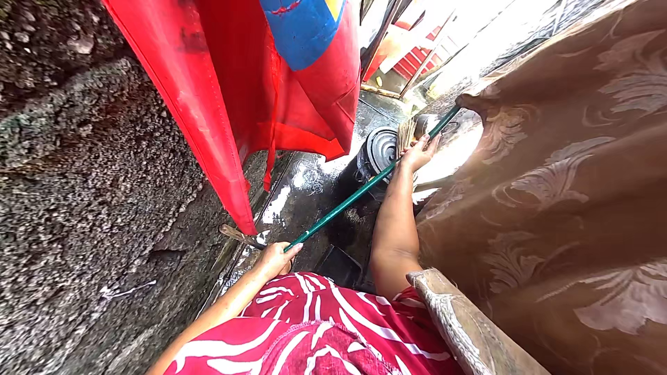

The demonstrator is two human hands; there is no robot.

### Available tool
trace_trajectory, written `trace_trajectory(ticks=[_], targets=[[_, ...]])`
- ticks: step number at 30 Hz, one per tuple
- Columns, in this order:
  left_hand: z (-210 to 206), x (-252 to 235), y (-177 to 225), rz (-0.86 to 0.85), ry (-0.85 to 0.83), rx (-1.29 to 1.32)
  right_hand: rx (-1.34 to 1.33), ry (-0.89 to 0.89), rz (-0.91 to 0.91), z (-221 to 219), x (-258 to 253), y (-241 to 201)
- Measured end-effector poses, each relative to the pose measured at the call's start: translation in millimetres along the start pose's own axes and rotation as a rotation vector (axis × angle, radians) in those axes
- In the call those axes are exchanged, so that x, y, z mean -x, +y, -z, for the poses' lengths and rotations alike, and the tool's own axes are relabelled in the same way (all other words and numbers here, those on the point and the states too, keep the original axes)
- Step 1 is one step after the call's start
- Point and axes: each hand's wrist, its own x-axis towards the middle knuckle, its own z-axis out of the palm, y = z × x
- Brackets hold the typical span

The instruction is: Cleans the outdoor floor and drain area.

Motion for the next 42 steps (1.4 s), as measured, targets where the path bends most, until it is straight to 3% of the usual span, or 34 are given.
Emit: trace_trajectory(ticks=[27,42], targets=[[-8.8,-15.0,2.6,-0.006,-0.026,0.035,0.159,0.001,-0.014,-5.5,-21.8,19.0],[-11.7,-20.6,2.7,-0.007,-0.028,0.037,0.062,-0.029,0.022,-7.8,-18.4,12.0]])
